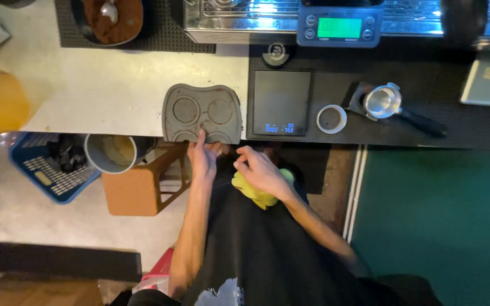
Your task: The person scoops coffee grounds into a portafilter, tamps the grounds, and locks the portafilter into an espresso machine. They then wipe the machine and counter with a cloth and handle a small notebook.
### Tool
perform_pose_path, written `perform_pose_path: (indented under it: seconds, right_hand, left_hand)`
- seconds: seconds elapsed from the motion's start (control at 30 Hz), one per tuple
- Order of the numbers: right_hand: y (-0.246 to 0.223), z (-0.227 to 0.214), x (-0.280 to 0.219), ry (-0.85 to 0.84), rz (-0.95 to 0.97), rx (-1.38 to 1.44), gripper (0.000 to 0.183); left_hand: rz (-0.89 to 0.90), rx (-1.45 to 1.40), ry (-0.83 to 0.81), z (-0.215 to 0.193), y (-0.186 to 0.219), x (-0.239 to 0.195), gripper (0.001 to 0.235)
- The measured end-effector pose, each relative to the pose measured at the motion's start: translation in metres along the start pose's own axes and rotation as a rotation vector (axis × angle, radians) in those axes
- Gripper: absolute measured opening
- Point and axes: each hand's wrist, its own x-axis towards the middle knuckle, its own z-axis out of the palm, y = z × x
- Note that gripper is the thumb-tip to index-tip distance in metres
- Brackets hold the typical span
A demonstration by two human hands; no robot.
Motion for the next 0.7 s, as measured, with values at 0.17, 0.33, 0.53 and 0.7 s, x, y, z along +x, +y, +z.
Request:
perform_pose_path:
  seconds: [0.17, 0.33, 0.53, 0.7]
  right_hand:
    - [0.039, 0.029, 0.019, 0.053, 0.002, 0.049, 0.045]
    - [0.044, 0.065, 0.022, 0.156, 0.017, 0.215, 0.034]
    - [0.011, 0.099, 0.068, 0.145, -0.092, 0.702, 0.055]
    - [-0.097, 0.144, 0.094, -0.03, -0.049, 0.62, 0.034]
  left_hand:
    - [0.049, 0.138, -0.032, 0.005, 0.006, -0.008, 0.051]
    - [-0.016, -0.173, -0.284, -0.045, 0.017, -0.004, 0.035]
    - [-0.131, -0.425, -0.488, -0.161, 0.015, 0.035, 0.035]
    - [-0.079, -0.387, -0.3, -0.205, 0.088, 0.018, 0.058]
